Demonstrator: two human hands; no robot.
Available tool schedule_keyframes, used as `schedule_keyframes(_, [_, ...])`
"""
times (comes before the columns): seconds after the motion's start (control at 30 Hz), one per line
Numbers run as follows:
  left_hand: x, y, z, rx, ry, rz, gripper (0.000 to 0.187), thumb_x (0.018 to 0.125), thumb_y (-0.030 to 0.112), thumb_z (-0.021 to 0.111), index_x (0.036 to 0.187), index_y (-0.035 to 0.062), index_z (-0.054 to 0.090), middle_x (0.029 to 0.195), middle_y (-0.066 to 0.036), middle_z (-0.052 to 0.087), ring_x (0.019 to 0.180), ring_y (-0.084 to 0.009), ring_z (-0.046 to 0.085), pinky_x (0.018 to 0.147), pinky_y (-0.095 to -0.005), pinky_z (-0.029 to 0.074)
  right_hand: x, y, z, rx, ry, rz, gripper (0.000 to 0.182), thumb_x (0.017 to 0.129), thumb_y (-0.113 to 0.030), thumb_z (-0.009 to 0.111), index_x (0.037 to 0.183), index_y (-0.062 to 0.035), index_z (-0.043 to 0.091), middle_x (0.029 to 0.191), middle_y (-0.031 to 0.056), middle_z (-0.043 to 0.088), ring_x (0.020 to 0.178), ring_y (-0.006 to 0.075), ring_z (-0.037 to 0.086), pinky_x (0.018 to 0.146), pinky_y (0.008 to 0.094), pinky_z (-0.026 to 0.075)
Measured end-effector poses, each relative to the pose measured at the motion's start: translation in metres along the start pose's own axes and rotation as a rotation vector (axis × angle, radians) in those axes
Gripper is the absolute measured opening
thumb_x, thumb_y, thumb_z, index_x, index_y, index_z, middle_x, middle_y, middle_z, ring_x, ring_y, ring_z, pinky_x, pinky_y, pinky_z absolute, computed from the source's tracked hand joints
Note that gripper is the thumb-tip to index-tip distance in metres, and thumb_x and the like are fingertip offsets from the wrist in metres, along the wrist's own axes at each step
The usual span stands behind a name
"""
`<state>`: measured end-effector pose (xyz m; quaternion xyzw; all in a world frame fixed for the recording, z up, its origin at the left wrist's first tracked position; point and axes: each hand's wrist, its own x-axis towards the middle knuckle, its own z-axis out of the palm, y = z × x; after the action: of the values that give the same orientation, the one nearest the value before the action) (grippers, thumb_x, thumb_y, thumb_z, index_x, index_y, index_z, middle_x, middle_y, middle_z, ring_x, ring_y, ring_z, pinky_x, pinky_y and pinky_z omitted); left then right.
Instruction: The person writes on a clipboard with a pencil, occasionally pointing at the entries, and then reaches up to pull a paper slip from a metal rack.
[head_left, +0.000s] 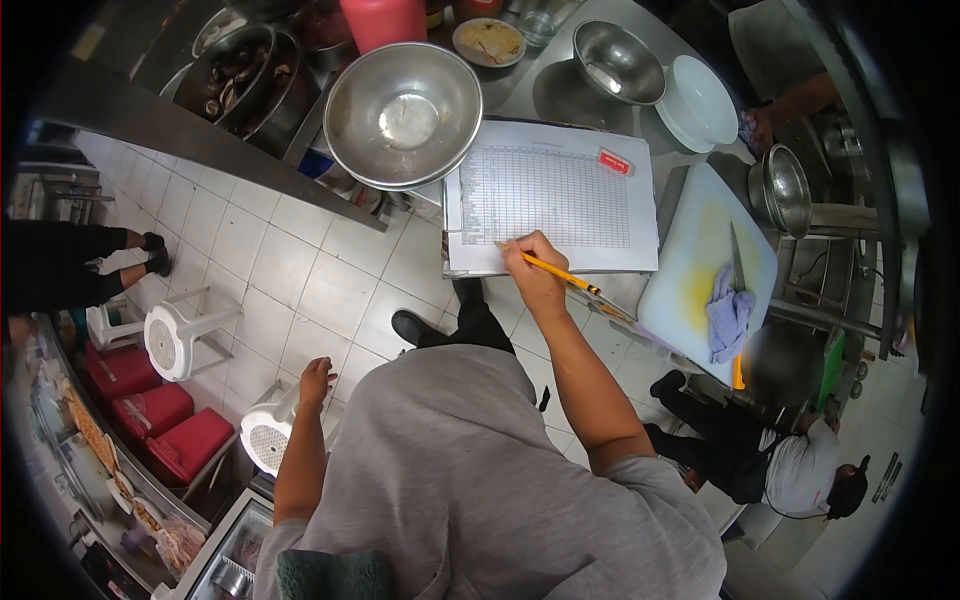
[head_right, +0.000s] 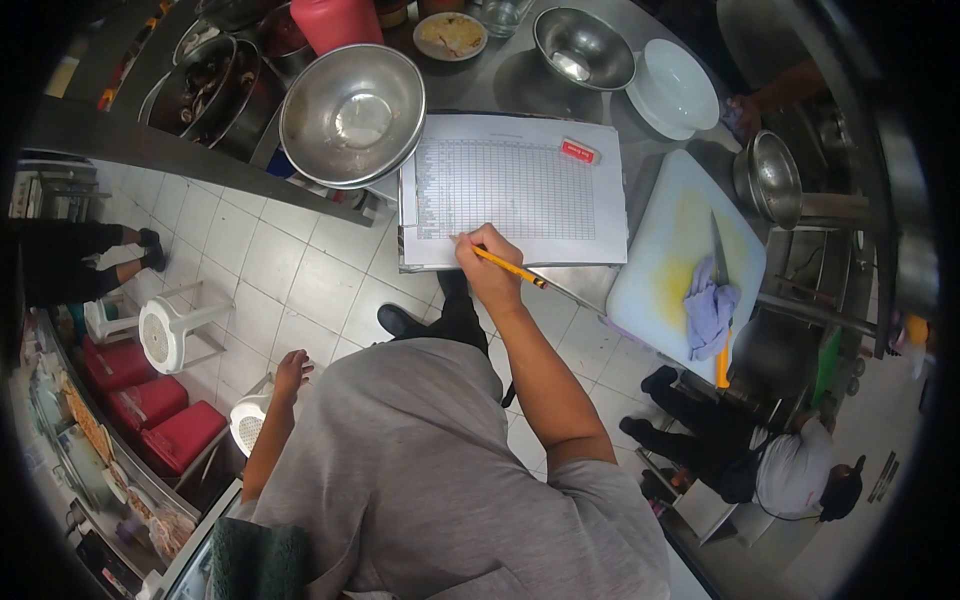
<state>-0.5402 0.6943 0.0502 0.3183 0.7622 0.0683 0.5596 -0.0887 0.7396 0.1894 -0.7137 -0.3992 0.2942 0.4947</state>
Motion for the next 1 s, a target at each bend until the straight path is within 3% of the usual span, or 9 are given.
schedule_keyframes(0.17, [0.008,-0.004,-0.001,0.030,-0.056,-0.008,0.037,0.091,0.035,0.050,0.116,0.0081,0.055,0.106,-0.005,0.061,0.088,-0.0166,0.062,0.065,-0.0303,0.045,0.000,-0.001,-0.001,-0.040,-0.028,0.007,0.015,0.083,-0.008,0.061,0.072,-0.0014,0.054,0.064,0.0035,0.058,0.059,0.0072,0.051,0.057,0.0233,0.044])
schedule_keyframes(0.27, [0.005,-0.008,-0.001,0.001,0.000,-0.004,0.035,0.091,0.031,0.052,0.112,0.0037,0.059,0.097,-0.006,0.062,0.078,-0.0158,0.065,0.055,-0.0264,0.044,0.000,-0.003,-0.001,-0.037,-0.025,0.003,0.015,0.083,-0.008,0.061,0.072,-0.0015,0.054,0.064,0.0029,0.057,0.059,0.0070,0.051,0.057,0.0234,0.043])
schedule_keyframes(0.87, [0.000,-0.003,0.001,0.000,0.009,0.014,0.036,0.091,0.032,0.052,0.111,0.0020,0.058,0.094,-0.007,0.062,0.075,-0.0154,0.064,0.051,-0.0255,0.043,0.001,-0.001,-0.001,-0.064,-0.012,-0.069,0.016,0.082,-0.006,0.063,0.070,-0.0015,0.053,0.062,0.0009,0.054,0.057,0.0059,0.047,0.054,0.0227,0.041])
schedule_keyframes(1.0, [0.003,-0.003,-0.004,0.052,-0.048,-0.030,0.040,0.090,0.036,0.050,0.118,0.0085,0.054,0.106,-0.005,0.061,0.088,-0.0168,0.062,0.066,-0.0307,0.045,0.001,0.000,-0.002,-0.045,-0.004,-0.074,0.016,0.082,-0.006,0.062,0.071,-0.0011,0.053,0.063,0.0021,0.056,0.056,0.0067,0.049,0.054,0.0229,0.042])
